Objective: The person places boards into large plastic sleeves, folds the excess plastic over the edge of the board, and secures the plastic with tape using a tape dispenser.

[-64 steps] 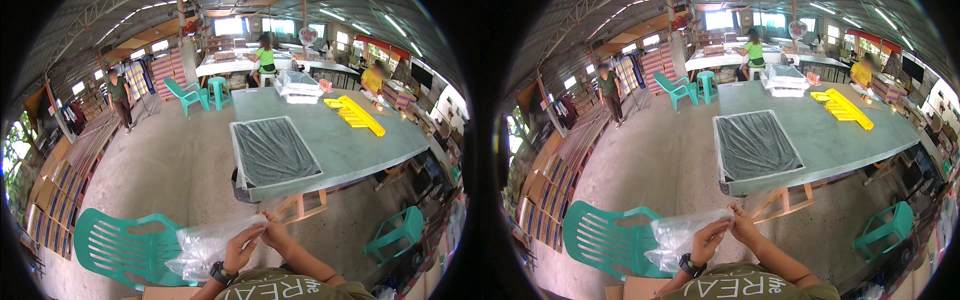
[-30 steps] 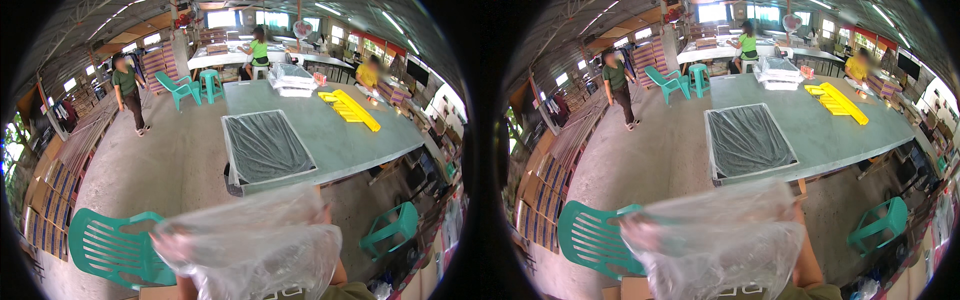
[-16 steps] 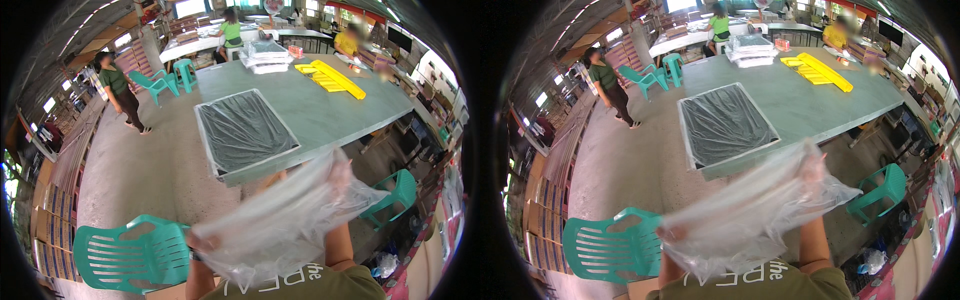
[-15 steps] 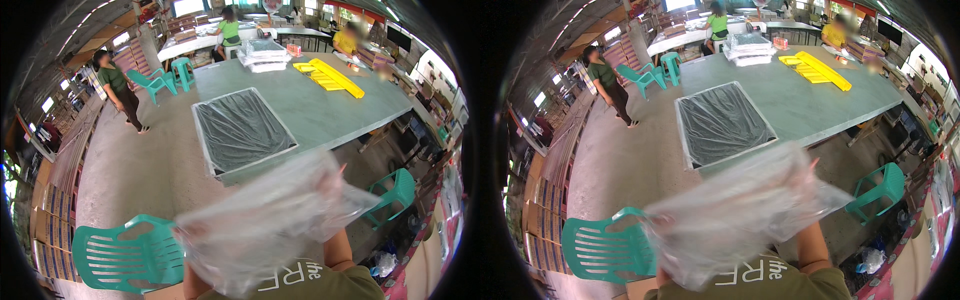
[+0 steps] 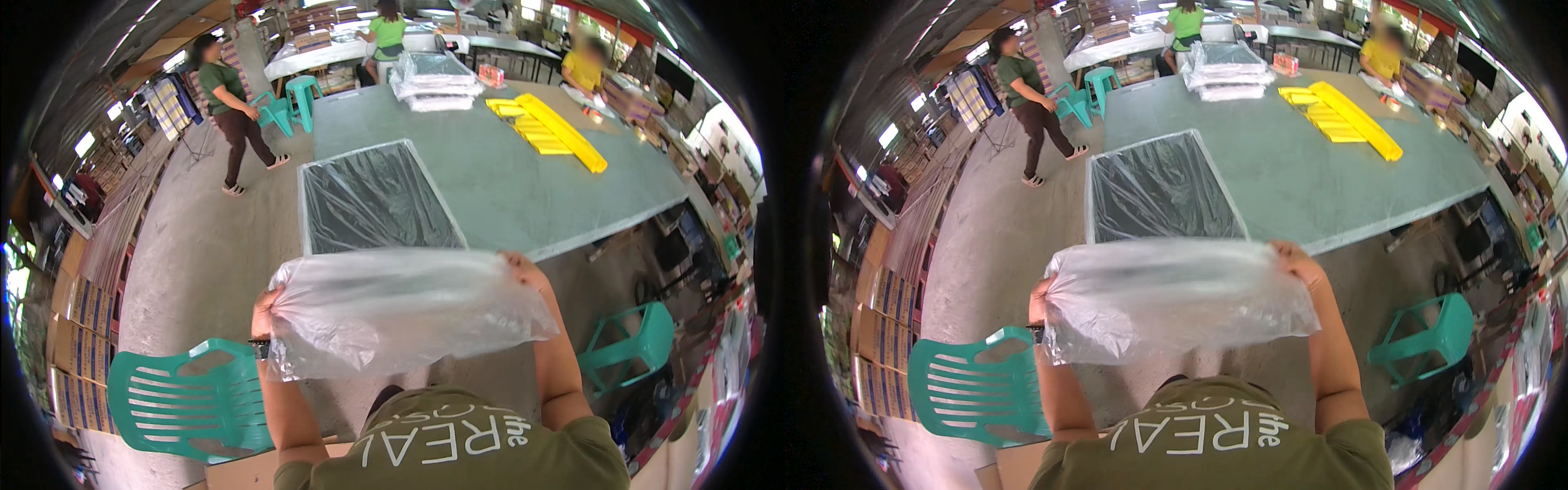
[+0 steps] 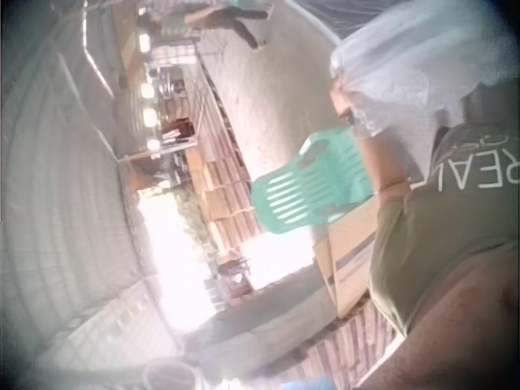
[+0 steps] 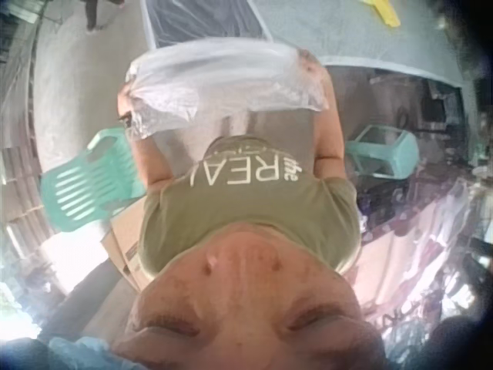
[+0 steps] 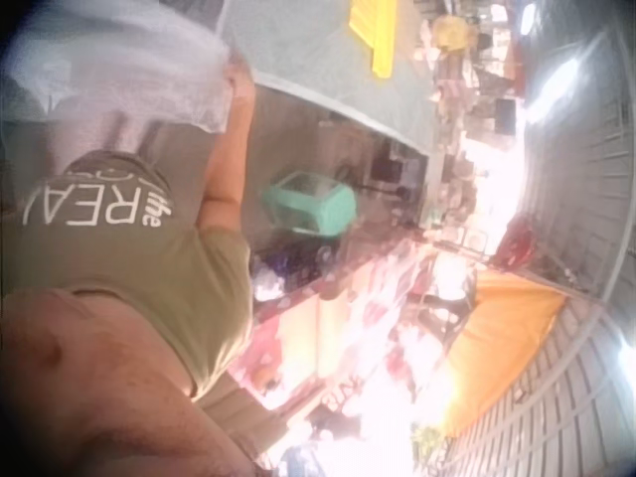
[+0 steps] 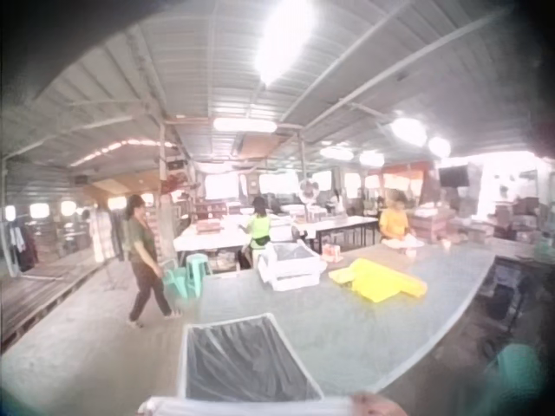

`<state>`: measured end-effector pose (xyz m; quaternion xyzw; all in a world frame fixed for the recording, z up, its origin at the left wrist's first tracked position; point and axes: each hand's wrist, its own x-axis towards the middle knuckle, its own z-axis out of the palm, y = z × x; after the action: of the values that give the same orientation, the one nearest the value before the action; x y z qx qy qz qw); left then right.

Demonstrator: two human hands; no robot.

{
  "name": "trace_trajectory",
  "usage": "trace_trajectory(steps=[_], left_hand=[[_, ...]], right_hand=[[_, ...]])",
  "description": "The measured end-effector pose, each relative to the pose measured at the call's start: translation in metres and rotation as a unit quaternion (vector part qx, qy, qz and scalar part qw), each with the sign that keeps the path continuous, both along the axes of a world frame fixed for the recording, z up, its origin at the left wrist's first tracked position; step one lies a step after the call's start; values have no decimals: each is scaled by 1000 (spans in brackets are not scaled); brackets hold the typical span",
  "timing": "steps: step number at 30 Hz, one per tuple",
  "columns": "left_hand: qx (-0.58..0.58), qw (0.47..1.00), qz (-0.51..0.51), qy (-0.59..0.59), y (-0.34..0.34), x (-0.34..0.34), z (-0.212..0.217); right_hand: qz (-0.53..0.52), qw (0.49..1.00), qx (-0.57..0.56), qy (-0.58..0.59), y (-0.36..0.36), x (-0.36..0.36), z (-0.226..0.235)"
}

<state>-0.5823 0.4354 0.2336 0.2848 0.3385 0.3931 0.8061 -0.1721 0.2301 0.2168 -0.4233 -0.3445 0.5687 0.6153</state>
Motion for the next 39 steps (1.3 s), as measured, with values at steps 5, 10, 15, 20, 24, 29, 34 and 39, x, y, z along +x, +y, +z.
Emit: trace_trajectory(steps=[5,10,15,20,24,29,34,39], left_hand=[[193,972,-134,28,54,-27,-39],[239,962,-23,133,91,21,-50],[317,857,176,367,194,61,-88],[327,804,161,470,282,90,-103],[325,776,127,525,334,113,-106],[413,721,136,539,409,149,-117],[410,652,32,637,468,178,-128],[430,642,-19,635,493,204,-146]], right_hand=[[109,992,-58,-31,58,42,-12],[4,994,-23,-111,142,79,-35],[-124,962,-65,-236,252,64,-49],[-139,914,-75,-373,325,91,-67],[-175,900,-72,-392,361,100,-71],[-235,854,-67,-459,416,125,-85],[-270,785,-59,-555,486,146,-101],[-282,737,-64,-611,541,182,-137]])
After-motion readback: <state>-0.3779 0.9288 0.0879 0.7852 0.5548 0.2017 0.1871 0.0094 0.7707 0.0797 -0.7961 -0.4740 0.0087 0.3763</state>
